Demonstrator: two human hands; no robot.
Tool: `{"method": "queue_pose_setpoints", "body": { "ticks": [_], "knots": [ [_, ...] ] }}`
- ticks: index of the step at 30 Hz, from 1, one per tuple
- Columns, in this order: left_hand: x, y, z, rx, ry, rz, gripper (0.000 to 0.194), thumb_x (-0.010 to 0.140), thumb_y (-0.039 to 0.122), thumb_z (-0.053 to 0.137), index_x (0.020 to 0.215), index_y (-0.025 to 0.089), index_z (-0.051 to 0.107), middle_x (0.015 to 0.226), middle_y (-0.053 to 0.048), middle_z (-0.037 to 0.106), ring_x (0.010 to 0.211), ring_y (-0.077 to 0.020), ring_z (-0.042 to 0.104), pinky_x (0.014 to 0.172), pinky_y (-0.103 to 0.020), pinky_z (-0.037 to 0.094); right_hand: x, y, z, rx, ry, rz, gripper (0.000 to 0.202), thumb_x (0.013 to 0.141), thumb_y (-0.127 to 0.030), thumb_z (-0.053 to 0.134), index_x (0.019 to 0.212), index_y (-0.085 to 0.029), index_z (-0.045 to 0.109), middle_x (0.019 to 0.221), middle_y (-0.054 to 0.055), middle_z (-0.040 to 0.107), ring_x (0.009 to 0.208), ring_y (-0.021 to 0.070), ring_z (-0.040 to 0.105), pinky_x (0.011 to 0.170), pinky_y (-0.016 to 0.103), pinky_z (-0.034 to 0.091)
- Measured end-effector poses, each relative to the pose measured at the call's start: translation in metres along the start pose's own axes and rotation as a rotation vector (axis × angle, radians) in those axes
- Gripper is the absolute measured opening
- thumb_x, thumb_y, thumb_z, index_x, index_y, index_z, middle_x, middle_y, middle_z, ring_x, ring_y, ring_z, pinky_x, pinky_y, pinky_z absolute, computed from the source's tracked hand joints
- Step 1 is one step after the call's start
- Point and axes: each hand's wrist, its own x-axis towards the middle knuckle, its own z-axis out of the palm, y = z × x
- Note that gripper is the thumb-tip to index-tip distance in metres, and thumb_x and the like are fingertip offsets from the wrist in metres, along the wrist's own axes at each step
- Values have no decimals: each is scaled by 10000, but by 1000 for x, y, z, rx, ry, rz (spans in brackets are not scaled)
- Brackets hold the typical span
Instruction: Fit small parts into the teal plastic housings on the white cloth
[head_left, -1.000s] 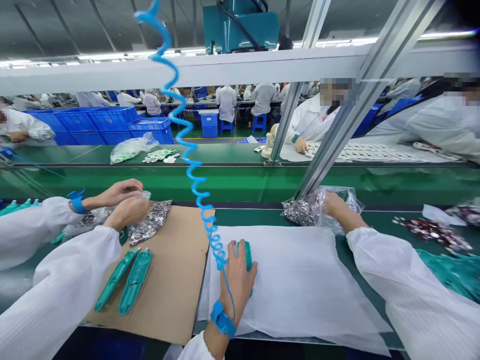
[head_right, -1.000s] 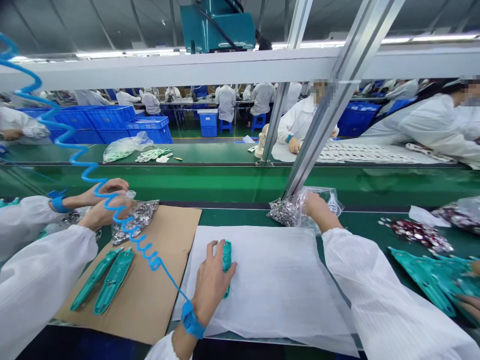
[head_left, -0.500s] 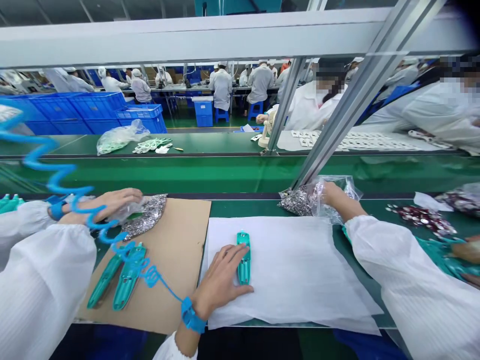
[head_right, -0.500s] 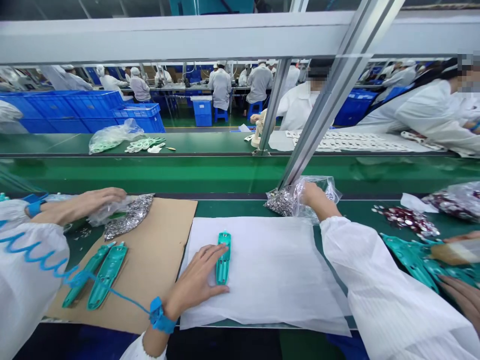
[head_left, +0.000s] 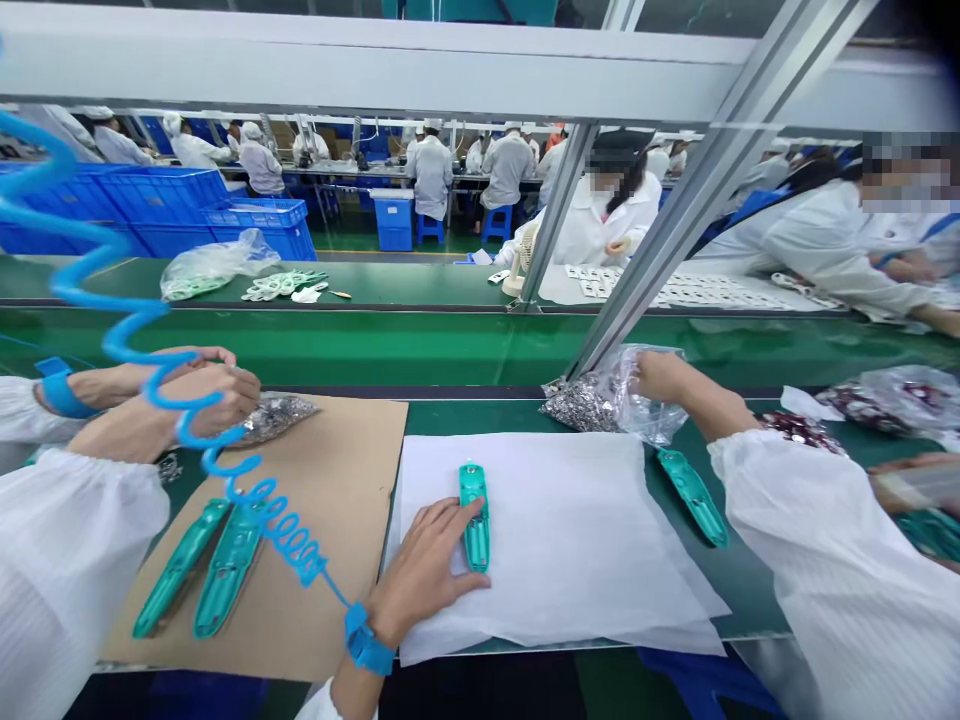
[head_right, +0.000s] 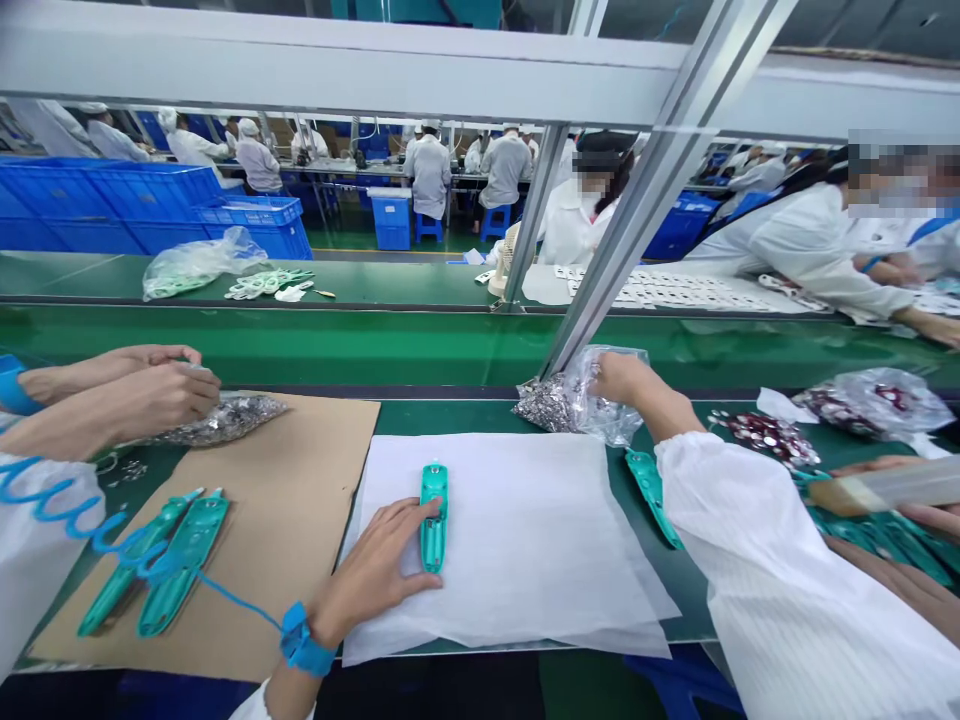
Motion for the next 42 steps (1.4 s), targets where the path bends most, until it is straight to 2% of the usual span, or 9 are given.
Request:
{"method": "queue_pose_setpoints", "body": {
  "ticks": [6, 9, 11, 14, 19, 25, 32, 37, 42],
  "knots": [
    [-1, 2, 15, -17, 71, -19, 960, 752, 380, 812, 1522, 334, 241, 1428, -83, 517, 1356, -325, 433, 1118, -521, 379, -27, -4, -36, -17, -26, 16, 188, 838, -202, 576, 899, -156, 748, 992, 100, 721, 867, 182, 608, 740, 267, 339],
    [-1, 1, 19, -31, 99, 0, 977, 757, 383, 809, 1529, 341, 212, 1400, -79, 540, 1344, -310, 449, 1116, -503, 380, -62, -7, -59, 28, 37, 85, 166, 817, -268, 637, 907, -187, 752, 889, 66, 717, 769, 176, 604, 705, 266, 350],
    [-1, 1, 20, -33, 110, 12, 989, 757, 393, 807, 1532, 335, 194, 1397, -78, 543, 1343, -301, 450, 1116, -493, 378, -93, -12, -60, 83, 52, 121, 194, 788, -360, 688, 906, -219, 748, 744, 39, 689, 656, 178, 584, 661, 278, 360],
    [-1, 1, 22, -12, 120, 33, 1001, 755, 411, 805, 1532, 327, 180, 1405, -79, 539, 1339, -302, 451, 1110, -494, 377, -141, -27, -33, 180, 51, 121, 207, 768, -438, 677, 878, -270, 727, 642, 10, 656, 569, 199, 574, 598, 301, 374],
    [-1, 2, 23, 21, 143, 56, 953, 784, 484, 758, 1531, 309, 192, 1409, -94, 533, 1347, -301, 448, 1102, -492, 380, -207, -90, 46, 572, -49, -135, 159, 813, -416, 594, 850, -300, 696, 887, 13, 723, 733, 231, 663, 715, 344, 493],
    [0, 2, 25, 36, 140, 77, 893, 844, 520, 683, 1536, 285, 171, 1401, -111, 539, 1329, -304, 468, 1081, -491, 382, -240, -160, 97, 808, -170, -286, 154, 912, -352, 506, 880, -272, 634, 955, 33, 678, 828, 211, 652, 723, 331, 524],
    [1, 4, 23, 68, 117, 68, 950, 802, 542, 715, 1533, 272, 171, 1436, -101, 523, 1338, -309, 453, 1081, -477, 376, -243, -152, 116, 595, -80, -247, 186, 956, -328, 430, 987, -254, 597, 972, 43, 674, 852, 233, 668, 730, 361, 511],
    [1, 4, 24, 69, 125, 72, 957, 799, 536, 720, 1535, 266, 171, 1429, -102, 527, 1335, -307, 461, 1085, -471, 370, -245, -141, 117, 359, -25, -229, 284, 970, -394, 398, 1126, -292, 612, 1081, 63, 629, 586, 182, 614, 517, 336, 448],
    [1, 4, 24, 73, 129, 74, 955, 805, 532, 716, 1537, 267, 163, 1428, -112, 526, 1340, -311, 457, 1082, -471, 372, -244, -143, 116, 294, 1, -262, 232, 966, -414, 447, 1020, -270, 621, 1049, 51, 641, 606, 177, 620, 481, 297, 388]
  ]
}}
